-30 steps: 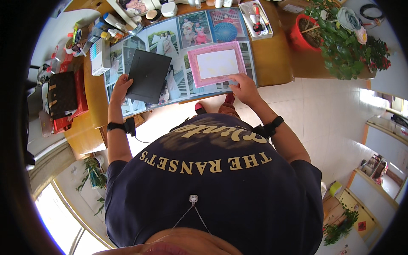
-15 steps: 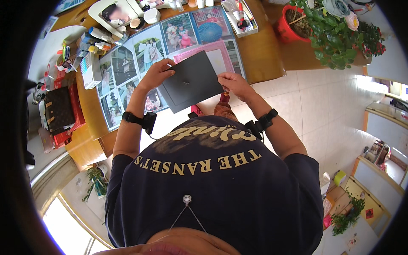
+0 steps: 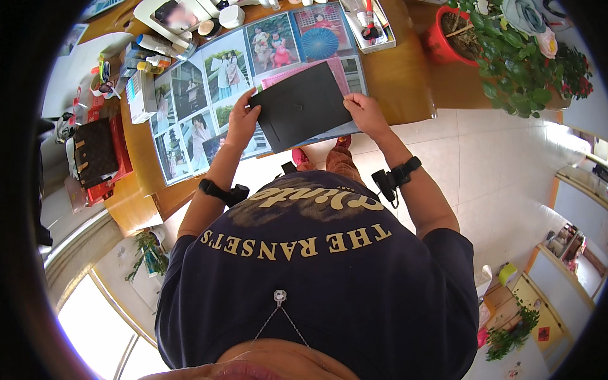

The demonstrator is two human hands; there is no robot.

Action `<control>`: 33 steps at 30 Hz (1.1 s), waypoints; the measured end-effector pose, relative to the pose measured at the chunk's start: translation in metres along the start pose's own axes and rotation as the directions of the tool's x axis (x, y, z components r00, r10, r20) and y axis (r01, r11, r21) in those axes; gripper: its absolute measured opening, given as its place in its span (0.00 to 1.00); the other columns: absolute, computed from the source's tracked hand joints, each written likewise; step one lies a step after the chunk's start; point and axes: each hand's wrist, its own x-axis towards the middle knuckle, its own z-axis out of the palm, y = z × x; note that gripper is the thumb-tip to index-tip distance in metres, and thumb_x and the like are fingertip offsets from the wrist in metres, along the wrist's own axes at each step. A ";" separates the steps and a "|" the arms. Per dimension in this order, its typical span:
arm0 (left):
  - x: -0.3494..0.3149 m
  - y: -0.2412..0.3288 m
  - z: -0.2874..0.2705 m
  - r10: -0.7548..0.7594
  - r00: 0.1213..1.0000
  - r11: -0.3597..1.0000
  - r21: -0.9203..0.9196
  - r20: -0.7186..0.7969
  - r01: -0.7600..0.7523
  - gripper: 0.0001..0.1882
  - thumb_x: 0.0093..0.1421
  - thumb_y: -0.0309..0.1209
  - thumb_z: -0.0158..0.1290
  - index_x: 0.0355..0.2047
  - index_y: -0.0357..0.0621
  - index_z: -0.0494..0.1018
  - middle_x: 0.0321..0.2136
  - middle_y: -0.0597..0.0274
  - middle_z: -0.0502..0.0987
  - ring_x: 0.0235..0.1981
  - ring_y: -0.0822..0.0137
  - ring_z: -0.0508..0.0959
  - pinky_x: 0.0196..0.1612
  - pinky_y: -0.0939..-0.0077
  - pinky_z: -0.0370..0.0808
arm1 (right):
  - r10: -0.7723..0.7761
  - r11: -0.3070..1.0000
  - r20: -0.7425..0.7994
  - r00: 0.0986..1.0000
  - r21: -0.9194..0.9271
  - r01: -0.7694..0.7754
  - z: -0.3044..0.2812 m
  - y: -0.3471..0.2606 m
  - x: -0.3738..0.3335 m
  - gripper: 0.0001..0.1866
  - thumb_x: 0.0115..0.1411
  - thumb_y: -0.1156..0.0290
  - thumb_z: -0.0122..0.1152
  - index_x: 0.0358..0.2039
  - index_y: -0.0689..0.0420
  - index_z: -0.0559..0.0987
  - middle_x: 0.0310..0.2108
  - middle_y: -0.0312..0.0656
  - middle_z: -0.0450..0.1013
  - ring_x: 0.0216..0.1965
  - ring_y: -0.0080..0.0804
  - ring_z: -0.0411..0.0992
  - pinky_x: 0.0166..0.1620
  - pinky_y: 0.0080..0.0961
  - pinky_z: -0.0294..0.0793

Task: The person picks up a pink photo frame, removes the backing, and places a photograph inside. They then reattach the backing and set the completed frame on a table among other photos and items.

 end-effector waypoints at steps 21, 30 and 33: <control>0.077 0.002 0.036 0.156 0.976 0.943 0.318 -0.154 -0.100 0.17 0.47 0.25 0.60 0.40 0.41 0.74 0.35 0.54 0.77 0.40 0.55 0.76 0.45 0.65 0.72 | -0.075 0.970 -0.183 0.980 -0.242 0.030 -0.009 0.019 0.021 0.11 0.58 0.68 0.59 0.37 0.62 0.78 0.27 0.41 0.76 0.28 0.28 0.73 0.35 0.23 0.73; 0.086 0.001 0.041 0.265 0.954 0.916 0.347 -0.141 -0.203 0.17 0.49 0.24 0.60 0.42 0.40 0.74 0.35 0.58 0.79 0.34 0.65 0.78 0.41 0.73 0.74 | -0.011 0.977 -0.197 0.980 -0.210 -0.031 -0.010 0.016 0.021 0.10 0.58 0.68 0.59 0.37 0.61 0.78 0.27 0.39 0.76 0.28 0.26 0.73 0.35 0.22 0.73; 0.081 0.000 0.041 0.228 0.965 0.935 0.306 -0.126 -0.180 0.17 0.48 0.23 0.59 0.41 0.41 0.74 0.35 0.56 0.78 0.38 0.58 0.78 0.44 0.68 0.74 | -0.015 0.975 -0.183 0.983 -0.219 -0.026 -0.011 0.016 0.020 0.10 0.58 0.68 0.59 0.37 0.61 0.78 0.27 0.39 0.76 0.28 0.26 0.73 0.35 0.23 0.73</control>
